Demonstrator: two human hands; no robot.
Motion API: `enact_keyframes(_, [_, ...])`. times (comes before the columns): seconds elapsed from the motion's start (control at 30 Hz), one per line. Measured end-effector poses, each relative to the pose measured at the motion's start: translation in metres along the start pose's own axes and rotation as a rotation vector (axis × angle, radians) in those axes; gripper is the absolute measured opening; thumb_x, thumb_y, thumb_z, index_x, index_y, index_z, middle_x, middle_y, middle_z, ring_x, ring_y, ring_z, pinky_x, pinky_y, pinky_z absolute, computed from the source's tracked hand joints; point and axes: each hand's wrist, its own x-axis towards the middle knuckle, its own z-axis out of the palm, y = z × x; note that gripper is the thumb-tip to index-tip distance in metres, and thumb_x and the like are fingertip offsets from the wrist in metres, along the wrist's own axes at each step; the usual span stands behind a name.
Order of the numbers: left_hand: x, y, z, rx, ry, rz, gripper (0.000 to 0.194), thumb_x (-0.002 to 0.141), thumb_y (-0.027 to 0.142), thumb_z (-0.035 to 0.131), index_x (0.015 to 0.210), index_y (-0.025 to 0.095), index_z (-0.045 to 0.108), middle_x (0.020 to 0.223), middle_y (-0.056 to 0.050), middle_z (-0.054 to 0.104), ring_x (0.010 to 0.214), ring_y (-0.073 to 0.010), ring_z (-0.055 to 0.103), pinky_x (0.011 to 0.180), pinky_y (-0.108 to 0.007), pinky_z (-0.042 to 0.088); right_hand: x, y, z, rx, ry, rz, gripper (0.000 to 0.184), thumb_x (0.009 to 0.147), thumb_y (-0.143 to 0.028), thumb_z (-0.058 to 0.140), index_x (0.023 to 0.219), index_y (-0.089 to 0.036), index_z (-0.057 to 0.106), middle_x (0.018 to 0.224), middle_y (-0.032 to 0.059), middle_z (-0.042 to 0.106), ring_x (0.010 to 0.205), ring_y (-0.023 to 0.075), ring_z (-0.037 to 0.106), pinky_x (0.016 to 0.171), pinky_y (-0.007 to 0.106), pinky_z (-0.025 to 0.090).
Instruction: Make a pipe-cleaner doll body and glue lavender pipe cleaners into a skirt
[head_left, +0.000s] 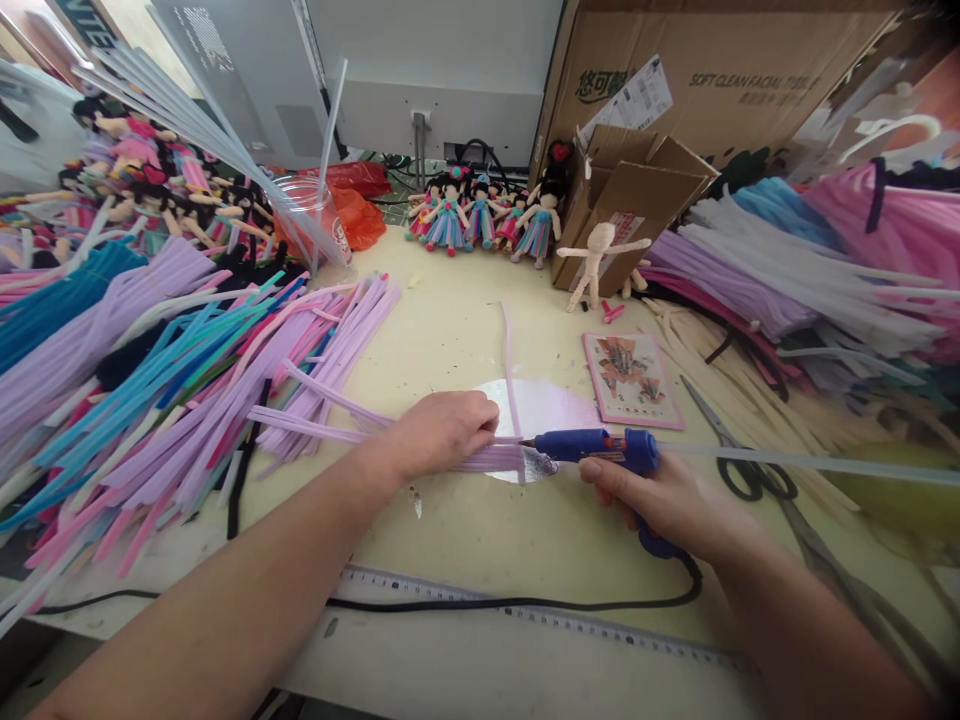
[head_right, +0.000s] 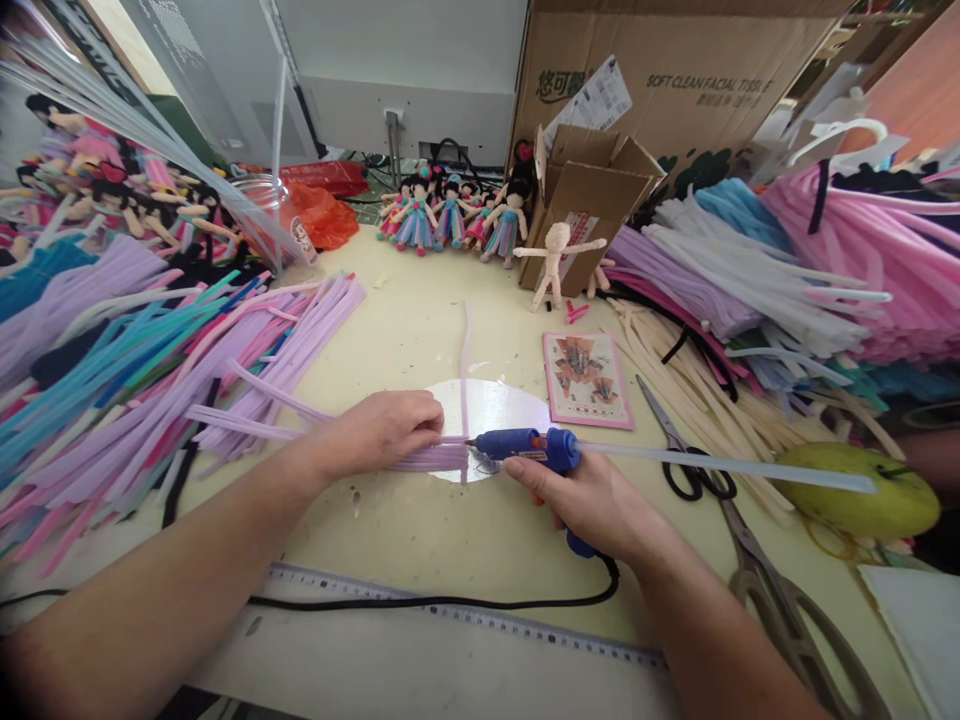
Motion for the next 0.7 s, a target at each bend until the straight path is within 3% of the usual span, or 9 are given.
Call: enact_keyframes(0.7, [0.0001, -0.0007, 0.0000, -0.014, -0.012, -0.015, 0.014, 0.089, 0.021, 0.049, 0.084, 0.017, 0.062, 0.088, -0.002, 0.065, 0.081, -0.0160, 0.058, 0.070, -0.028, 0.039, -0.0010, 0.0035, 0.0000, 0.000, -0.014, 0.001, 0.042, 0.077, -0.062, 0.058, 0.079, -0.019, 0.060, 0.058, -0.0035, 0.054, 0.047, 0.0103, 0.051, 0.044, 0.024, 0.042])
